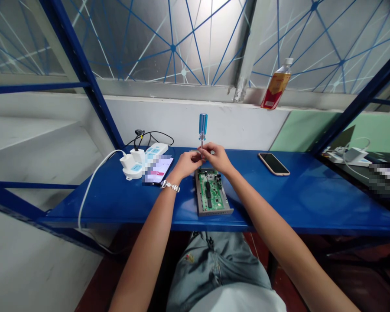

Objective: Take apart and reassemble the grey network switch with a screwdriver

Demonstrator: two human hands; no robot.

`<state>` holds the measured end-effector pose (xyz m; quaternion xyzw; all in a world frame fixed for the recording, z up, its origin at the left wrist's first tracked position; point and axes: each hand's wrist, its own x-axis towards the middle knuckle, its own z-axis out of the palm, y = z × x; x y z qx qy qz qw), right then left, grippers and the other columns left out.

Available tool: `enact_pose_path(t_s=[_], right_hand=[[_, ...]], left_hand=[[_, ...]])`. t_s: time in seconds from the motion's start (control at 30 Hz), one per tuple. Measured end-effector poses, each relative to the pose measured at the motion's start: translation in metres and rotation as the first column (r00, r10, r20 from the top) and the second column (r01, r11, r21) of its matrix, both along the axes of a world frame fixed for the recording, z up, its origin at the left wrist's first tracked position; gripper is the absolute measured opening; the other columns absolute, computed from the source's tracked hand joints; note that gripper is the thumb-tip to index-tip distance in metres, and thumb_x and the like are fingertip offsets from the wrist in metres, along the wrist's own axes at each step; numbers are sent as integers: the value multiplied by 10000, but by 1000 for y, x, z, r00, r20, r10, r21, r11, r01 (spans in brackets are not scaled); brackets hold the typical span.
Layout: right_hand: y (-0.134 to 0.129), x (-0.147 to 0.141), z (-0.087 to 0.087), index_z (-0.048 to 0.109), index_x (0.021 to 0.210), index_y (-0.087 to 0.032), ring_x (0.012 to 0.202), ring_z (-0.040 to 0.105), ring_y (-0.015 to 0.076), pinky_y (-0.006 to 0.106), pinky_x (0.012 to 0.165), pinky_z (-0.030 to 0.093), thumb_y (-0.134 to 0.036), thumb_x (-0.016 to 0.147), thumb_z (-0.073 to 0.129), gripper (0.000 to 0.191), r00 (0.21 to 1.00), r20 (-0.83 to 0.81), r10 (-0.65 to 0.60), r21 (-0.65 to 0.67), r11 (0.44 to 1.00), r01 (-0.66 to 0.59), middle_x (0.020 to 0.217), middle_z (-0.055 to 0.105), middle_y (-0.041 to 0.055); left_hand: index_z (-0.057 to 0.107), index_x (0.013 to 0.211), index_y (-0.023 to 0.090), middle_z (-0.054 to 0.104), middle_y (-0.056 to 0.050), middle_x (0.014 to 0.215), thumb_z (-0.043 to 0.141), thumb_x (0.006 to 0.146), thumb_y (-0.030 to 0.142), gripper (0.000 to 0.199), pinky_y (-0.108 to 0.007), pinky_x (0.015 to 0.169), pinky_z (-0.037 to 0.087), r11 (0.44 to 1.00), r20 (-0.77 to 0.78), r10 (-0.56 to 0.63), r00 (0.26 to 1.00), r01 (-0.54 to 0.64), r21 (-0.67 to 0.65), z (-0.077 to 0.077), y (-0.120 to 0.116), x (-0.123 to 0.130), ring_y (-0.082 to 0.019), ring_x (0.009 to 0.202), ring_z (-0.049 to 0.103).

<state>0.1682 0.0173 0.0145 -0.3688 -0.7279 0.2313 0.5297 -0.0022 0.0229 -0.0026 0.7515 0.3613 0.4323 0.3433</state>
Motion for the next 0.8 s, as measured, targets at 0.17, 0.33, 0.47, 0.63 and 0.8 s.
enact_pose_path(t_s=[0.17, 0.33, 0.47, 0.63, 0.8], right_hand=[[-2, -6, 1, 654, 765, -187, 639, 477, 139, 287, 635, 400, -466, 842, 705, 294, 997, -60, -38, -37, 999, 36, 661, 562, -19], [-3, -10, 1, 578, 712, -199, 608, 444, 121, 273, 618, 372, -442, 810, 741, 309, 993, -90, -82, -59, 995, 77, 621, 497, -46], [-2, -10, 1, 588, 733, -196, 614, 447, 123, 271, 607, 374, -463, 806, 751, 321, 994, -78, -72, -67, 995, 67, 628, 507, -42], [-1, -1, 5, 719, 1063, -181, 728, 548, 158, 315, 743, 458, -463, 921, 614, 333, 998, 40, 50, -10, 999, -50, 808, 639, 18], [-3, 5, 7, 752, 986, -176, 733, 566, 157, 323, 758, 460, -419, 955, 574, 302, 990, 138, 27, 35, 999, -32, 870, 643, 39]], left_hand=[[735, 877, 118, 758, -101, 839, 801, 740, 449, 364, -296, 704, 513, 987, -31, 145, 989, -142, 70, -2, 1, 3, -222, 779, 677], [741, 847, 113, 747, -73, 793, 781, 757, 472, 372, -283, 691, 494, 982, -48, 168, 985, -163, 92, -5, 6, 3, -194, 718, 654], [770, 859, 101, 769, -101, 816, 787, 745, 499, 414, -316, 747, 523, 993, 6, 113, 994, -113, 35, -6, 8, 1, -237, 786, 693], [801, 810, 112, 786, -106, 808, 778, 742, 533, 427, -355, 822, 527, 999, 45, 32, 998, -30, -28, 1, 3, 0, -278, 844, 723], [815, 810, 117, 789, -93, 802, 722, 805, 522, 416, -360, 872, 525, 999, 11, -30, 999, 30, -18, 3, 1, -4, -278, 887, 727]])
